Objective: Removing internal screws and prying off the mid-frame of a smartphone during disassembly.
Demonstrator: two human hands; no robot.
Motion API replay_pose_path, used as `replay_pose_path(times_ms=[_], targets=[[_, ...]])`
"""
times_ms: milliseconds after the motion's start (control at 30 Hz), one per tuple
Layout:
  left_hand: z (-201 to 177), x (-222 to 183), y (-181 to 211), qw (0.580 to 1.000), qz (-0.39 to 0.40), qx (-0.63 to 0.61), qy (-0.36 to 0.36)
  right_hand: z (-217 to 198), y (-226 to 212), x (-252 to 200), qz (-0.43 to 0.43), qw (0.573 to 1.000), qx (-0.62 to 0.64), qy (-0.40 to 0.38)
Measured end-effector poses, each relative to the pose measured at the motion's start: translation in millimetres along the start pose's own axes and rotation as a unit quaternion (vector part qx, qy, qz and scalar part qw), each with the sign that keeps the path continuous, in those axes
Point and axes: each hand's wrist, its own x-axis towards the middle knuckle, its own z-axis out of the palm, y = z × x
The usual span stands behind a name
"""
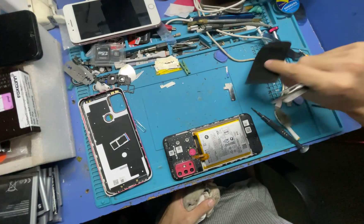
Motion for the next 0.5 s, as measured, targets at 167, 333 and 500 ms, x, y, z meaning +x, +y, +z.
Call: replay_pose_path(times_ms=[167, 333, 500], targets=[[-1.9, -4.8, -1.3, 0.999, 0.032, -0.014, -0.004, 18.0, 37.3, -31.3, 0.267, 0.961, 0.061, -0.040], [3.7, 1.9, -8.8, 0.993, 0.096, -0.066, 0.005, 21.4, 29.6, -10.5, 0.203, 0.975, 0.041, 0.083], [4.1, 2.0, -8.5, 0.993, 0.108, -0.047, 0.002, 46.5, 38.8, -21.4, 0.279, 0.960, -0.020, 0.015]])
